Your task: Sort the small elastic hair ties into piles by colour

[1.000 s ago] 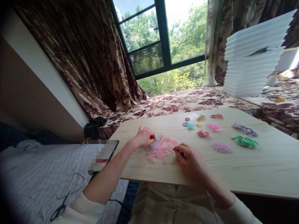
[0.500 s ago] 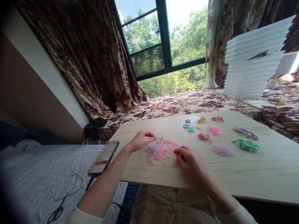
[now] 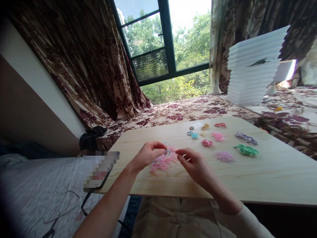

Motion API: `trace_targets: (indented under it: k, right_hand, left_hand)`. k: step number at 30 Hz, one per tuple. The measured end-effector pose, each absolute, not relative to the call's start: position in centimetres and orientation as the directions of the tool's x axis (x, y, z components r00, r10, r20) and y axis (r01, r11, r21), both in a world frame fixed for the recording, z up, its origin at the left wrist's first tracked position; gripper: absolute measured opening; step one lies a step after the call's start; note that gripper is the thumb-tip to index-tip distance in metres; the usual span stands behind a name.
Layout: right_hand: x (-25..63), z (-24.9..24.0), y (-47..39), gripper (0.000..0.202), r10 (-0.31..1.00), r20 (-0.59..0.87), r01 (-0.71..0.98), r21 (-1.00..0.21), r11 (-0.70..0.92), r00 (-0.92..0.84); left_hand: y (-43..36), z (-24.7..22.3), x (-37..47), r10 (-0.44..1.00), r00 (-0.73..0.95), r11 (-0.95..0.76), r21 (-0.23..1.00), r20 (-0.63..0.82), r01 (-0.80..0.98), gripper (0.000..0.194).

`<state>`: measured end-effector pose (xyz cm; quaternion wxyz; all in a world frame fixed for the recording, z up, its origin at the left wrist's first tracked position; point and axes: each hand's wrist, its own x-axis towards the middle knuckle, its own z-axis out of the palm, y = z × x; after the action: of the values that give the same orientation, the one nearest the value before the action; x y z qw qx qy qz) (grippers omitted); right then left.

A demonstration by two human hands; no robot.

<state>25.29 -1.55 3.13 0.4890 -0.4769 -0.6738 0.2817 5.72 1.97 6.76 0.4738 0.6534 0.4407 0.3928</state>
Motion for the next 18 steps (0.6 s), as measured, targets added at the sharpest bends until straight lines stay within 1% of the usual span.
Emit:
trace_targets:
  k: [8, 11, 15, 18]
  right_hand:
    - [24.4, 3.7, -1.6, 0.052, 0.932, 0.358, 0.259, -0.896, 0.360, -0.056]
    - [24.0, 3.5, -1.5, 0.052, 0.934, 0.354, 0.245, -0.903, 0.352, -0.038]
    - [24.0, 3.6, -1.6, 0.049, 0.935, 0.355, 0.271, -0.899, 0.345, -0.012]
    - [25.2, 4.4, -2.2, 0.044, 0.934, 0.357, 0.327, -0.884, 0.335, 0.007]
  left_hand:
    - [0.4, 8.0, 7.1, 0.929, 0.343, -0.221, 0.951, 0.138, 0.215, 0.011]
    - [0.2, 7.9, 7.3, 0.929, 0.335, -0.246, 0.936, 0.154, 0.251, 0.010]
    - [0.4, 7.5, 7.5, 0.922, 0.323, -0.323, 0.887, 0.215, 0.329, 0.011]
    - [0.8, 6.7, 6.8, 0.926, 0.239, -0.371, 0.826, 0.293, 0.424, 0.011]
